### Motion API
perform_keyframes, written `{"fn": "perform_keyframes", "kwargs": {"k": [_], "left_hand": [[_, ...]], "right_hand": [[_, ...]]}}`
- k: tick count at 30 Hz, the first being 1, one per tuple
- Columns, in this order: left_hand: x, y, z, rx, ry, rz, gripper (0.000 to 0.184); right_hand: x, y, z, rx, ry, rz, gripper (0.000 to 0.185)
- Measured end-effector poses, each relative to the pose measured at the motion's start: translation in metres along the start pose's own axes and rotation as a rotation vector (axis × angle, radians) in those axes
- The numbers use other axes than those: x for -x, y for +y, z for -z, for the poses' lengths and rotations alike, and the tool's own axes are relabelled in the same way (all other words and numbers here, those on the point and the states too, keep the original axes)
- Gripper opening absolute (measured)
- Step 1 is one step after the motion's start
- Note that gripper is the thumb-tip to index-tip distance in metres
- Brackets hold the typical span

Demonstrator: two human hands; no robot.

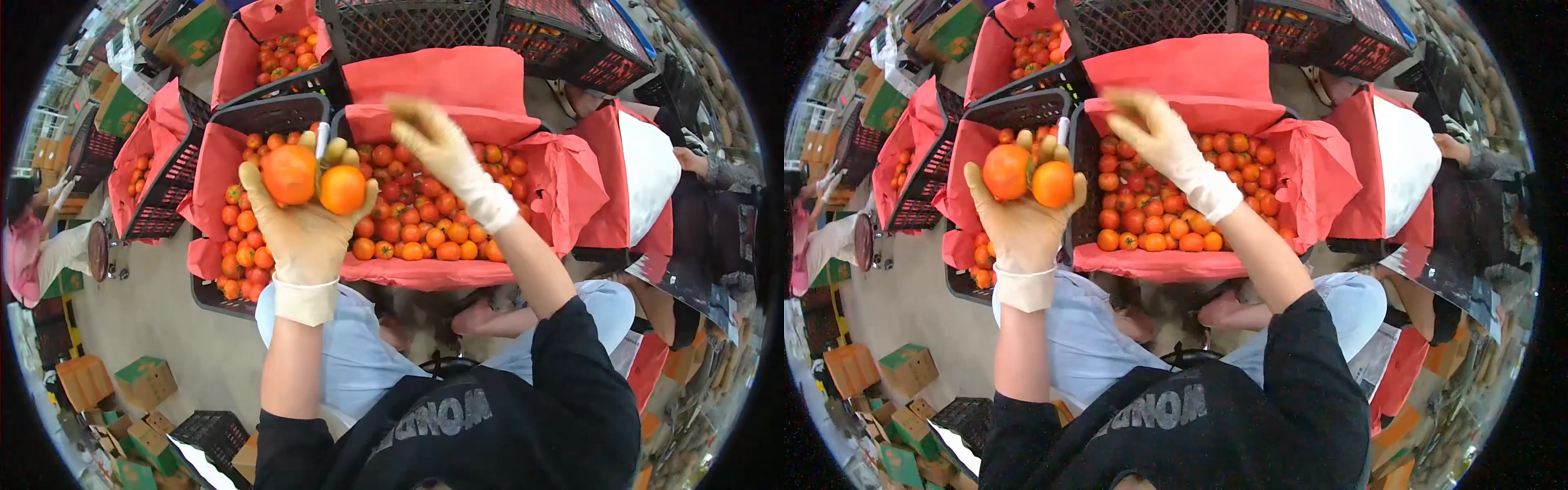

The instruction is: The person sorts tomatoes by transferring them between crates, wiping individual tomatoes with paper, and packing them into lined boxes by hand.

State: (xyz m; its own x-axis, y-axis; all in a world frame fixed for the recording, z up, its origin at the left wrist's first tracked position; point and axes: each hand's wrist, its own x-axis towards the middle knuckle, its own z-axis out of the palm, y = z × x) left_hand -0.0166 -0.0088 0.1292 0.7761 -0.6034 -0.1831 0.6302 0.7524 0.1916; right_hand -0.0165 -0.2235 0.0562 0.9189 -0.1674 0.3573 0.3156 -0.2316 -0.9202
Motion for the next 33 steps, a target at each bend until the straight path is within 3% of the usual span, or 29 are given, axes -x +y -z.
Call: {"fn": "perform_keyframes", "kwargs": {"k": [1,2,3,4,5,6,9,11,15,18,22,25,28,29,33], "left_hand": [[-0.001,0.003,-0.003,-0.033,0.043,-0.071,0.069],[-0.003,0.005,-0.004,-0.034,0.042,-0.073,0.069],[-0.006,0.005,-0.004,-0.036,0.096,-0.118,0.069],[-0.009,0.005,-0.003,-0.034,0.15,-0.162,0.068],[-0.009,0.005,0.001,-0.03,0.152,-0.16,0.068],[-0.01,0.006,0.004,-0.013,0.125,-0.137,0.068],[-0.009,0.012,0.006,0.005,0.117,-0.129,0.068],[-0.011,0.015,0.003,0.009,0.12,-0.141,0.067],[-0.013,0.013,0.002,0.031,0.115,-0.138,0.065],[-0.013,0.011,-0.002,0.012,0.123,-0.143,0.064],[-0.008,0.009,-0.006,-0.029,0.208,-0.174,0.062],[-0.008,0.011,-0.007,-0.004,0.241,-0.199,0.064],[-0.013,0.01,-0.008,0.003,0.228,-0.204,0.065],[-0.015,0.009,-0.007,0.002,0.226,-0.206,0.065],[-0.012,0.008,-0.004,-0.028,0.255,-0.213,0.065]], "right_hand": [[0.015,0.041,-0.001,0.376,-0.198,-0.161,0.035],[0.029,0.089,-0.008,0.623,-0.64,-0.276,0.038],[0.061,0.112,-0.02,0.641,-0.67,-0.266,0.039],[0.084,0.15,-0.035,0.688,-0.775,-0.222,0.052],[0.097,0.153,-0.049,0.847,-0.923,-0.367,0.059],[0.113,0.161,-0.061,0.927,-0.821,-0.325,0.065],[0.11,0.157,-0.059,0.921,-0.805,-0.349,0.069],[0.109,0.153,-0.051,1.02,-0.854,-0.221,0.069],[0.118,0.153,-0.063,1.179,-0.872,-0.316,0.066],[0.115,0.153,-0.057,1.122,-0.876,-0.296,0.066],[0.117,0.152,-0.038,0.929,-0.85,-0.101,0.061],[0.118,0.149,-0.021,0.782,-0.665,-0.04,0.059],[0.123,0.154,-0.033,0.866,-0.796,0.044,0.06],[0.121,0.156,-0.044,0.902,-0.859,-0.048,0.062],[0.113,0.163,-0.049,0.915,-0.894,-0.069,0.067]]}}
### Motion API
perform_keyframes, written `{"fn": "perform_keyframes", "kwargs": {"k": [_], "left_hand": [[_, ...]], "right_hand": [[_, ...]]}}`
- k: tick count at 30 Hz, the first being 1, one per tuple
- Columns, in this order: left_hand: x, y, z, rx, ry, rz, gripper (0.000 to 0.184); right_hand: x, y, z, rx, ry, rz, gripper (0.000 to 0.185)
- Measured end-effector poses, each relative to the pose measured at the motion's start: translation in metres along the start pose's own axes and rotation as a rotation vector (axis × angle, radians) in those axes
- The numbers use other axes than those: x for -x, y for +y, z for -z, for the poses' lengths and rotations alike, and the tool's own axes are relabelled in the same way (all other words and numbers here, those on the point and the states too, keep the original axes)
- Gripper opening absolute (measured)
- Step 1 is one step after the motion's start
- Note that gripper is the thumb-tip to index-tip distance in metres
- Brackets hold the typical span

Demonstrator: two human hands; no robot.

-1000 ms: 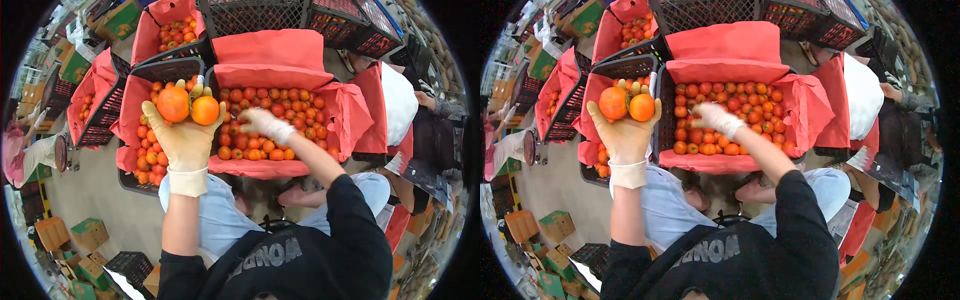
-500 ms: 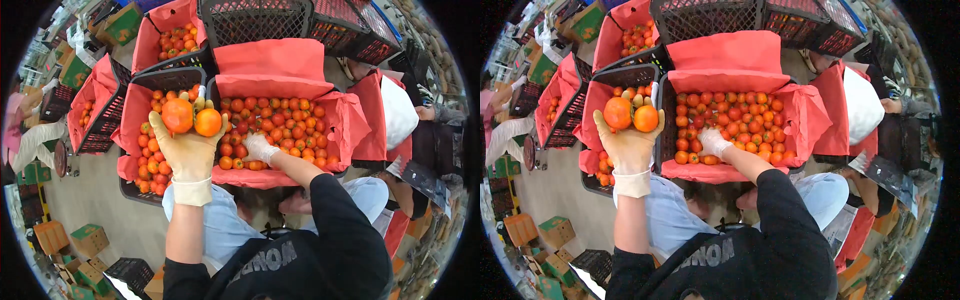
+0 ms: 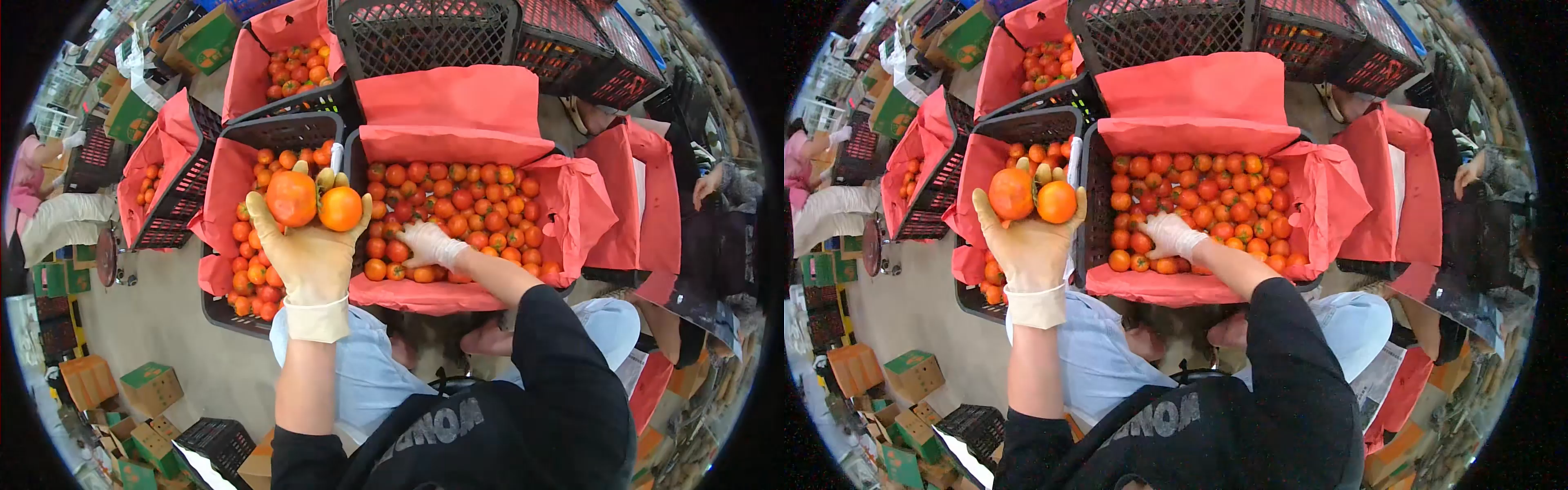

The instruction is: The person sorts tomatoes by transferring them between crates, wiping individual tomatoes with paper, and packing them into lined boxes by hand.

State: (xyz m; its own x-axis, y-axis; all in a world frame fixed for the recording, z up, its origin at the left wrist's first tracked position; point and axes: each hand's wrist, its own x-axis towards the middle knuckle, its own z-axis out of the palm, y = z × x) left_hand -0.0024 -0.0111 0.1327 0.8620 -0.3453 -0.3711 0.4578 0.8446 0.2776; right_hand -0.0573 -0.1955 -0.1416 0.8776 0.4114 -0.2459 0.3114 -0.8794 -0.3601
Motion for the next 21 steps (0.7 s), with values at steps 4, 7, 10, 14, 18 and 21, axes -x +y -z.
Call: {"fn": "perform_keyframes", "kwargs": {"k": [4,7,10,14,18,21], "left_hand": [[0.0,0.005,0.0,0.052,-0.002,-0.004,0.063],[-0.002,0.005,-0.001,0.069,-0.035,0.029,0.063],[-0.002,0.006,0.001,0.062,-0.088,0.045,0.064],[0.007,0.017,-0.001,0.111,-0.117,0.057,0.065],[0.021,0.051,0.005,0.108,-0.181,0.003,0.063],[0.031,0.09,0.026,0.092,-0.191,-0.034,0.061]], "right_hand": [[0.008,0.015,0.031,-0.718,0.155,-0.369,0.068],[0.004,0.048,0.012,-1.666,0.23,-0.279,0.058],[0.022,0.049,0.038,-2.111,-0.045,-0.14,0.066],[0.037,0.011,0.089,-2.274,0.232,-0.025,0.068],[0.033,-0.019,0.128,-2.215,0.374,-0.027,0.07],[0.035,-0.057,0.165,-2.269,0.341,-0.083,0.073]]}}
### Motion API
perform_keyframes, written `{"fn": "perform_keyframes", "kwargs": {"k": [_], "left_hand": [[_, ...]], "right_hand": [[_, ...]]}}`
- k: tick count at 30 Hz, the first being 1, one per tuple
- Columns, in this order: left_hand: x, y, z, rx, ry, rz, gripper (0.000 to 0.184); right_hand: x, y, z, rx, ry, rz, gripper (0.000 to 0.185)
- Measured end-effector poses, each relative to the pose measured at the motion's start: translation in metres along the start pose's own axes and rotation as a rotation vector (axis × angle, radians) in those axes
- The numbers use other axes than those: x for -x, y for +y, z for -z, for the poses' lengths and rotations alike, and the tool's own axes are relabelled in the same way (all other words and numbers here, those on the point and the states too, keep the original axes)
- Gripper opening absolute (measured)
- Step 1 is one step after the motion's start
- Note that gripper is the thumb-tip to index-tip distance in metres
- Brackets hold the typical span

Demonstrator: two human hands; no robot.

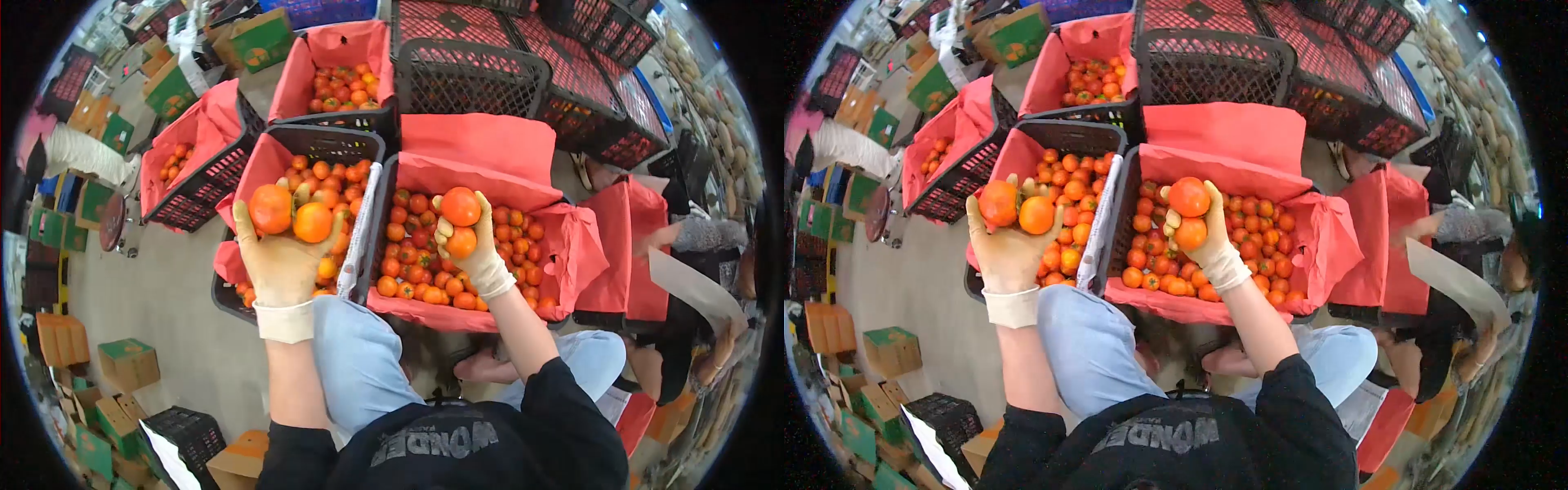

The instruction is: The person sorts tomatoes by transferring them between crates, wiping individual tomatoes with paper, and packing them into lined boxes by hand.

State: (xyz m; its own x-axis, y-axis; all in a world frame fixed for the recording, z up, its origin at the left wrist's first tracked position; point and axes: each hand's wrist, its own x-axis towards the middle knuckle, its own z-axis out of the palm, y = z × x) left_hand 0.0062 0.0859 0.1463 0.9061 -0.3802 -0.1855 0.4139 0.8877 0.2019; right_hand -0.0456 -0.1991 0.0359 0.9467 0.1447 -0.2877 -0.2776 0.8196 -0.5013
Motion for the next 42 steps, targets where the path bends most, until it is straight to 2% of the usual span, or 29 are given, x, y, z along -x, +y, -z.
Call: {"fn": "perform_keyframes", "kwargs": {"k": [2,3,4,6,7,8,9,10,12,13,14,16,17,19,20,22,23,26,27,28,29,30,32,34,36,39,40,42], "left_hand": [[0.012,0.025,0.022,-0.139,0.161,-0.051,0.06],[0.016,0.038,0.042,-0.278,0.182,-0.087,0.062],[0.02,0.051,0.067,-0.279,0.191,-0.121,0.062],[0.037,0.081,0.118,-0.494,0.409,-0.14,0.062],[0.045,0.087,0.14,-0.628,0.539,-0.253,0.059],[0.053,0.088,0.156,-0.758,0.667,-0.358,0.056],[0.063,0.089,0.164,-1.019,0.712,-0.437,0.05],[0.072,0.093,0.171,-1.293,0.697,-0.514,0.045],[0.077,0.104,0.227,-1.465,0.687,-0.564,0.041],[0.082,0.103,0.23,-1.606,0.655,-0.593,0.043],[0.086,0.097,0.218,-1.642,0.66,-0.535,0.043],[0.086,0.09,0.202,-1.696,0.662,-0.37,0.044],[0.081,0.09,0.21,-1.691,0.654,-0.359,0.044],[0.066,0.09,0.227,-2.189,0.359,-0.482,0.042],[0.058,0.09,0.229,-2.186,0.361,-0.479,0.042],[0.034,0.088,0.228,-2.306,0.246,-0.332,0.042],[0.017,0.087,0.229,-2.213,0.196,-0.469,0.037],[-0.052,0.094,0.22,-2.403,0.284,-0.364,0.032],[-0.079,0.097,0.223,-2.458,0.306,-0.327,0.029],[-0.106,0.099,0.24,-2.516,0.343,-0.48,0.03],[-0.132,0.103,0.245,-2.613,0.384,-0.422,0.035],[-0.151,0.105,0.249,-2.617,0.369,-0.415,0.035],[-0.178,0.104,0.258,-2.772,0.382,-0.286,0.038],[-0.194,0.104,0.271,-2.784,0.442,-0.032,0.04],[-0.204,0.111,0.295,-2.489,0.337,0.013,0.042],[-0.2,0.108,0.289,-2.64,0.348,0.023,0.05],[-0.192,0.099,0.283,-2.726,0.387,-0.01,0.053],[-0.196,0.097,0.288,-2.703,0.431,0.0,0.058]], "right_hand": [[-0.002,0.001,-0.018,-0.091,-0.106,-0.137,0.074],[-0.005,0.002,-0.029,-0.046,-0.171,-0.155,0.074],[-0.007,0.002,-0.05,-0.044,-0.195,-0.18,0.074],[-0.022,0.007,-0.096,0.02,-0.063,-0.182,0.07],[-0.036,0.015,-0.108,0.161,-0.072,-0.088,0.067],[-0.053,0.019,-0.114,0.222,-0.057,-0.128,0.059],[-0.074,0.031,-0.121,0.278,-0.086,-0.037,0.054],[-0.088,0.044,-0.127,0.334,-0.108,0.059,0.049],[-0.081,0.04,-0.151,0.345,-0.094,0.005,0.043],[-0.078,0.04,-0.153,0.475,-0.03,0.117,0.043],[-0.075,0.041,-0.151,0.605,0.035,0.228,0.044],[-0.071,0.042,-0.116,0.618,0.037,0.267,0.045],[-0.062,0.042,-0.092,0.779,0.089,0.296,0.044],[-0.045,0.037,-0.031,1.04,0.167,0.267,0.04],[-0.037,0.035,0.003,1.138,0.184,0.208,0.037],[-0.011,0.044,0.061,1.404,0.331,0.245,0.032],[0.005,0.048,0.076,1.449,0.317,0.168,0.031],[0.048,0.082,0.128,1.604,0.316,0.033,0.029],[0.06,0.087,0.128,1.719,0.29,-0.075,0.029],[0.066,0.089,0.12,1.83,0.263,-0.183,0.03],[0.059,0.086,0.103,1.977,0.384,-0.299,0.029],[0.057,0.088,0.094,1.97,0.395,-0.305,0.029],[0.06,0.093,0.084,2.011,0.44,0.325,0.025],[0.063,0.089,0.079,1.943,0.468,0.137,0.023],[0.064,0.087,0.093,1.888,0.464,0.097,0.027],[0.057,0.08,0.099,1.598,0.278,-0.031,0.025],[0.05,0.075,0.104,1.588,0.295,-0.037,0.025],[0.027,0.06,0.116,1.762,0.22,-0.069,0.028]]}}
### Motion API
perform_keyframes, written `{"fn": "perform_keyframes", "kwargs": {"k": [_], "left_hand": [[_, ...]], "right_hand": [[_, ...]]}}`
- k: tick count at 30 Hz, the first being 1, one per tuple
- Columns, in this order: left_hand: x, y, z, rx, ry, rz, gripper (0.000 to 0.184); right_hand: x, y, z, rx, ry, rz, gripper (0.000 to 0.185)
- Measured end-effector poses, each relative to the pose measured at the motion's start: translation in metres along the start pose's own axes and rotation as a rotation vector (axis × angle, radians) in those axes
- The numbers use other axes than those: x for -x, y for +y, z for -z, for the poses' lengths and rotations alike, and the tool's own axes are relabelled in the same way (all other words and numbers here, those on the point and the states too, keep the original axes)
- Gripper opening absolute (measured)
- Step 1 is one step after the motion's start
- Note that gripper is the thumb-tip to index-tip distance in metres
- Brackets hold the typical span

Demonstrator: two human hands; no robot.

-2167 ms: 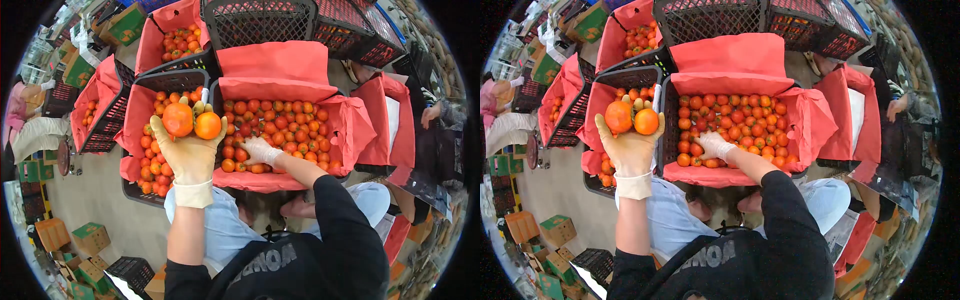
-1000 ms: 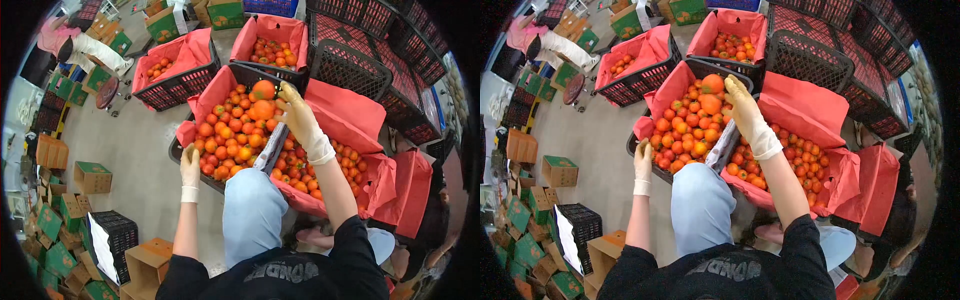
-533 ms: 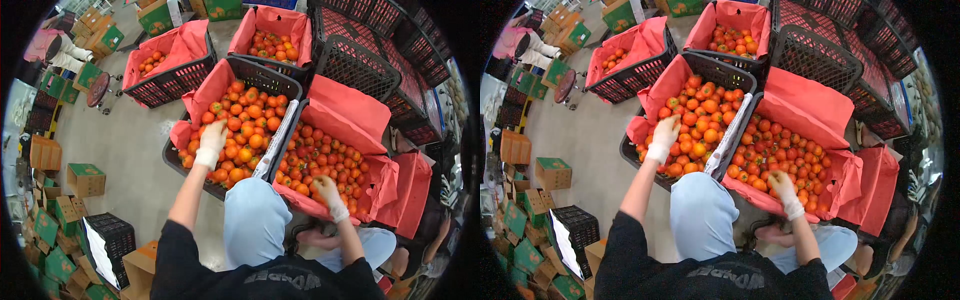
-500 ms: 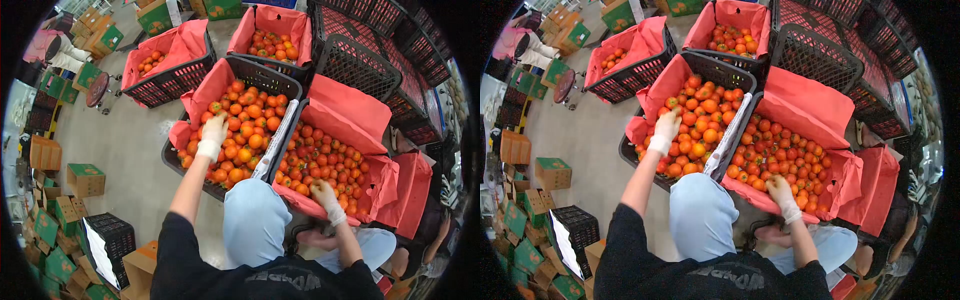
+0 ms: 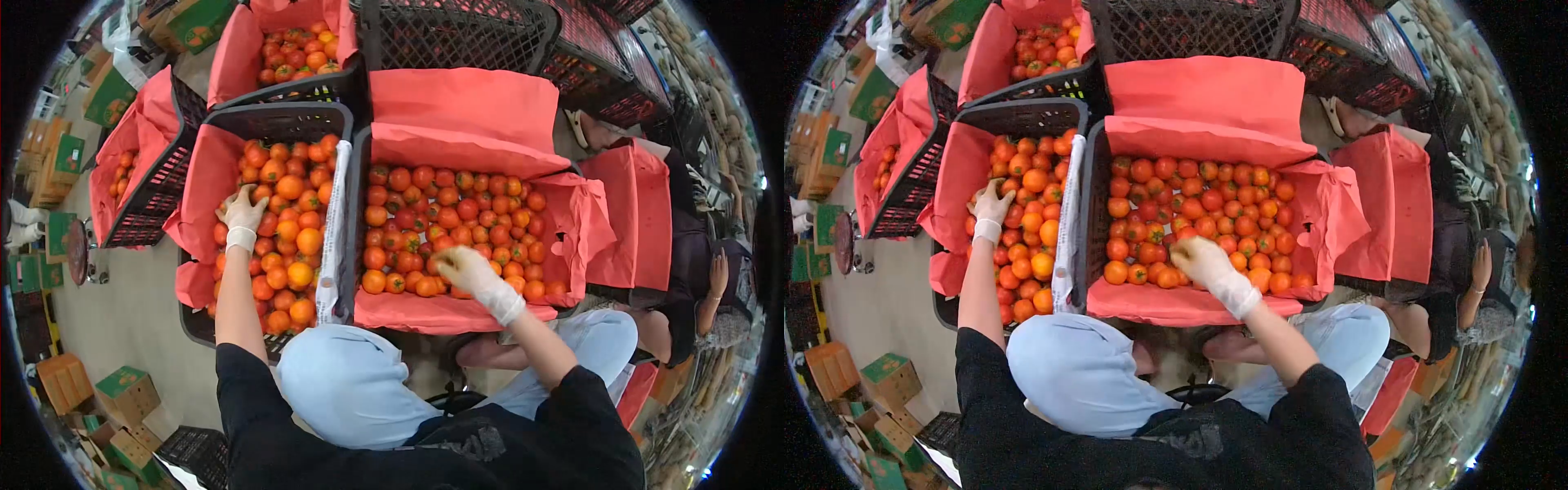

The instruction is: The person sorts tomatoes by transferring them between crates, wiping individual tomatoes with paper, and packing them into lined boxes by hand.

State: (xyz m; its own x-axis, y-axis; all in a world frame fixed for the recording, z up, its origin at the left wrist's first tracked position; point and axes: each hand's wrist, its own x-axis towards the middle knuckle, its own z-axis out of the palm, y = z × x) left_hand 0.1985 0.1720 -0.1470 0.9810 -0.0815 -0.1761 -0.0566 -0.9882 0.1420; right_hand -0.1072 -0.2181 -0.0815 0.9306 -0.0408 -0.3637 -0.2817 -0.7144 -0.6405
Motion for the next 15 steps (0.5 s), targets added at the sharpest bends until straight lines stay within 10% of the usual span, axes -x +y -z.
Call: {"fn": "perform_keyframes", "kwargs": {"k": [4,7,10,12,15], "left_hand": [[-0.02,-0.025,-0.026,0.749,0.194,0.022,0.068],[0.018,0.026,0.025,0.463,0.281,0.195,0.07],[0.036,0.034,0.03,0.334,0.504,-0.11,0.062],[0.073,0.051,0.047,0.797,0.331,-0.325,0.055],[0.157,0.074,0.106,0.653,0.182,-0.33,0.049]], "right_hand": [[-0.072,0.02,0.004,0.168,0.262,-0.012,0.04],[-0.129,0.019,-0.019,0.15,0.329,-0.139,0.042],[-0.161,0.006,-0.042,0.191,0.342,-0.349,0.038],[-0.164,0.012,-0.048,0.155,0.439,-0.297,0.039],[-0.15,0.011,-0.036,0.051,0.456,-0.336,0.049]]}}
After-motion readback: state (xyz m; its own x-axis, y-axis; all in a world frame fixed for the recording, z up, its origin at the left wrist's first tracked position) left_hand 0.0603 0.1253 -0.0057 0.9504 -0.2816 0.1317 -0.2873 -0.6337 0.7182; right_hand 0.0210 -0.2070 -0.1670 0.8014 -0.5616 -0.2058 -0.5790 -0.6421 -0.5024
